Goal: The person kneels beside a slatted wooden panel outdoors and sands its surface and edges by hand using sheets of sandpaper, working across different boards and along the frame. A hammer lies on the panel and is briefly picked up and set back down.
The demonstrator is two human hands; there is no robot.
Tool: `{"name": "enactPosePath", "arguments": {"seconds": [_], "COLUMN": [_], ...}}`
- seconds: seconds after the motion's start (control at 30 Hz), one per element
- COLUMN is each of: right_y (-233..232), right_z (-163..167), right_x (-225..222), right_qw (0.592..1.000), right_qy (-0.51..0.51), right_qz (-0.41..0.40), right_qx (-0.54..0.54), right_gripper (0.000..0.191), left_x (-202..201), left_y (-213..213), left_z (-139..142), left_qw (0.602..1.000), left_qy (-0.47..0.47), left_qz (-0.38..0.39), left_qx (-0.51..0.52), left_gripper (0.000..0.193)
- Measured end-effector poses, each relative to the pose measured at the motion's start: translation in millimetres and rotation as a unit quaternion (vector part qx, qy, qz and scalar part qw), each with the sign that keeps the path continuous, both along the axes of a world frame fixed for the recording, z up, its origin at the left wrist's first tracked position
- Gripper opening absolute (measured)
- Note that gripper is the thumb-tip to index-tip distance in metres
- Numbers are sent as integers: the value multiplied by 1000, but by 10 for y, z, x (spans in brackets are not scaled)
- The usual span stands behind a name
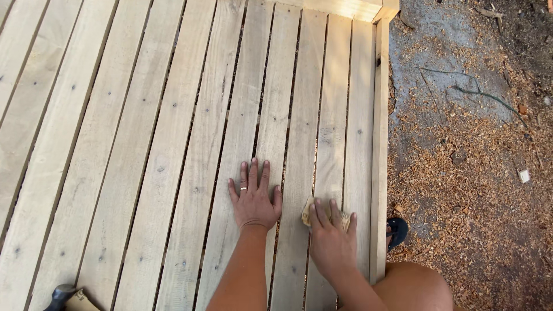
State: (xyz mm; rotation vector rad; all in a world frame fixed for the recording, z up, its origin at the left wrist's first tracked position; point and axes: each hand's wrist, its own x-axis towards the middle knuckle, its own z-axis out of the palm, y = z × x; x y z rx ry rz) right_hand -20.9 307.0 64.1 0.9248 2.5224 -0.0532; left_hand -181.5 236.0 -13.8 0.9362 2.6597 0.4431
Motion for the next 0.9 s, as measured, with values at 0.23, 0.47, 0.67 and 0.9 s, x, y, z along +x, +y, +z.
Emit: {"name": "enactPosePath", "arguments": {"seconds": [0.23,0.47,0.67,0.9], "right_y": [21,214,210,226], "right_z": [395,169,19,185], "right_x": [232,96,156,47], "right_qw": [967,985,983,981], "right_qy": [-55,86,153,56], "right_qz": [-174,-64,-103,-179], "right_qx": [-175,-133,-23,-53], "right_gripper": [47,70,94,71], "left_x": [-8,-9,-22,-14], "left_y": [25,16,11,0], "left_z": [-32,-24,-25,-9], "left_qw": [1000,1000,999,999], "left_qy": [4,20,43,28], "left_qz": [-4,5,4,8], "left_qx": [-7,17,24,16], "left_gripper": [71,72,71,71]}}
